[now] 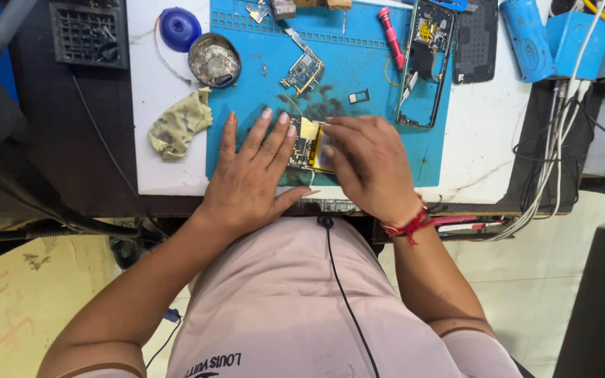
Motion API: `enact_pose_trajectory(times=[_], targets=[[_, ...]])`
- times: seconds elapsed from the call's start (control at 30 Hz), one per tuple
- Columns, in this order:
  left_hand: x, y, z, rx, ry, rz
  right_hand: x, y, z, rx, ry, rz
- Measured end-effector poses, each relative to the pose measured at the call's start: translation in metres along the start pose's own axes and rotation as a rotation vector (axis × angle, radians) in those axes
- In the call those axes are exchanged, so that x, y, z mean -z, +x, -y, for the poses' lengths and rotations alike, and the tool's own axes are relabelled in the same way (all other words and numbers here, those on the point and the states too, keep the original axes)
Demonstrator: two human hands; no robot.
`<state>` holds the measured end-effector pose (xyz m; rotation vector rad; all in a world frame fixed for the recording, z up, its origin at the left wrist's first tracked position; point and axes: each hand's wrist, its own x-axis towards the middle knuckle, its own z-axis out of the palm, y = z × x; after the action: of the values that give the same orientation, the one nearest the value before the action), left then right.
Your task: The person uses tweezers to adjust components on a small circuit board, then uses a screwdriver to remove screws and a plastic pry tool to separate the back cover of a smartphone. The person removes the battery and other internal components from the phone chassis.
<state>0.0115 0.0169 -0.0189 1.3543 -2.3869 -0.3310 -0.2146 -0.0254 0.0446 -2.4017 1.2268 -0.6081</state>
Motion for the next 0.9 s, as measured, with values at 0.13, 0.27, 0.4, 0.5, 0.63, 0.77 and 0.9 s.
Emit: enact_pose_trajectory(times=[0.13,0.27,0.4,0.5,0.63,0.77,0.9], targets=[[-0.001,0.000,-0.001,-0.016,0.048,-0.019,-0.015,0.019,0.003,0.052,-0.024,0.009],[-0.001,-0.001,-0.003,-0.012,0.038,-0.042,-0.019,0.032,0.006,0.066,-0.072,0.028],[-0.001,-0.003,-0.001,-0.008,0.024,-0.059,-0.015,0.038,0.003,0.053,-0.042,0.078],[-0.002,-0.002,0.000,-0.018,0.024,-0.060,-0.015,0.044,-0.002,0.058,0.028,0.074],[-0.003,-0.002,0.000,-0.015,0.014,-0.062,-0.014,0.051,-0.010,0.018,0.084,0.100],[-0.002,-0.002,0.000,-0.016,0.016,-0.067,-0.015,0.053,-0.013,0.046,0.064,0.101],[-0.003,-0.002,0.001,-0.012,0.016,-0.072,-0.020,0.053,-0.017,0.119,0.069,0.095]])
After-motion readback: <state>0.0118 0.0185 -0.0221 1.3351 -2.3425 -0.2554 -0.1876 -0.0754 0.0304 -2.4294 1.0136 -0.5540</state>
